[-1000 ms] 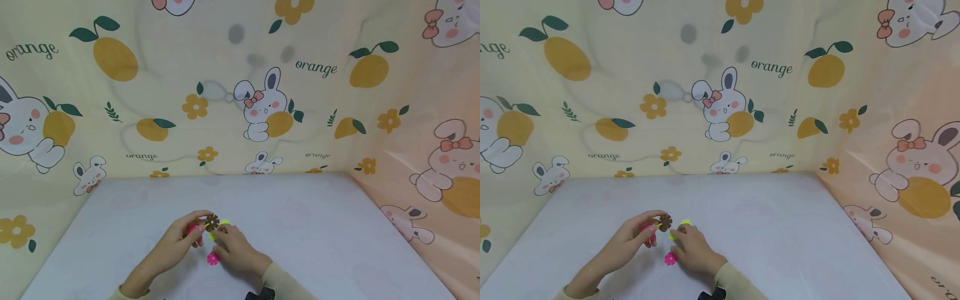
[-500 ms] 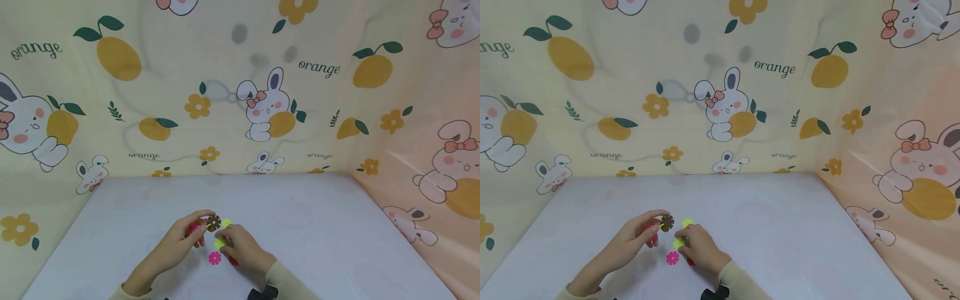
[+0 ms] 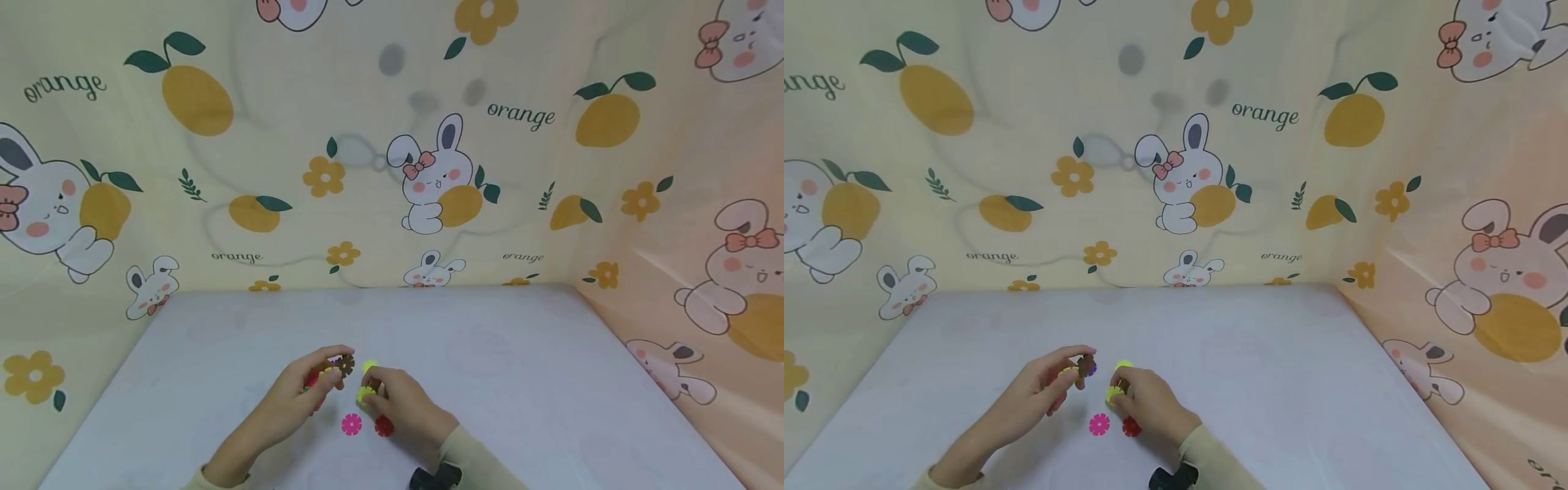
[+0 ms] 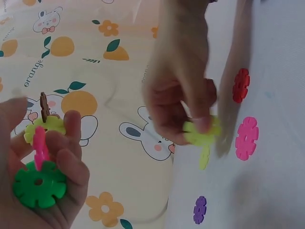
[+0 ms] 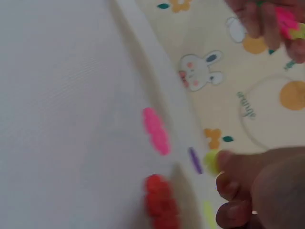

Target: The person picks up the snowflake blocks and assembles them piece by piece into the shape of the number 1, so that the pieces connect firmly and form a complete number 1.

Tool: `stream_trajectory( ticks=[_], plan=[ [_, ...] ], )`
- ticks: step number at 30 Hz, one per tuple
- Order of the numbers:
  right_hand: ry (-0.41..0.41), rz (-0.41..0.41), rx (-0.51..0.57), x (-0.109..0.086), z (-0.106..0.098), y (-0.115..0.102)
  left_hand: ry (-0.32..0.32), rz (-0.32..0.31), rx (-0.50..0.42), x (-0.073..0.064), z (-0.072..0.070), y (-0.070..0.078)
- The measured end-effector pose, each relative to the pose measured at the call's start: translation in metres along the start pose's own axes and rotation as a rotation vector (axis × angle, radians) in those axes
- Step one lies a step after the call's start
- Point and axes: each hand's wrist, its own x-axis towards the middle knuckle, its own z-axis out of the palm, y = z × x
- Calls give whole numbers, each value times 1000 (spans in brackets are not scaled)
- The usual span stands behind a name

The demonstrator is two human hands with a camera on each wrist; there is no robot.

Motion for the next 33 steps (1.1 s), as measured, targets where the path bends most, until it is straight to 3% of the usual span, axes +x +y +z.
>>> stream_trajectory(
  ticks=[3,12,20,33],
  plan=[
    [51,-49,45,-1,-9,-4,1,12,7,0,1,-2],
    [157,-212,320,-18,-34,-35,-10,39,-2,0,3,-2],
    [244,-325,359,-29,-37,-50,3,50,37,0,2,-4],
    [234,-307,308,-33,-39,-56,4,34,67,0,1,-2]
  ],
)
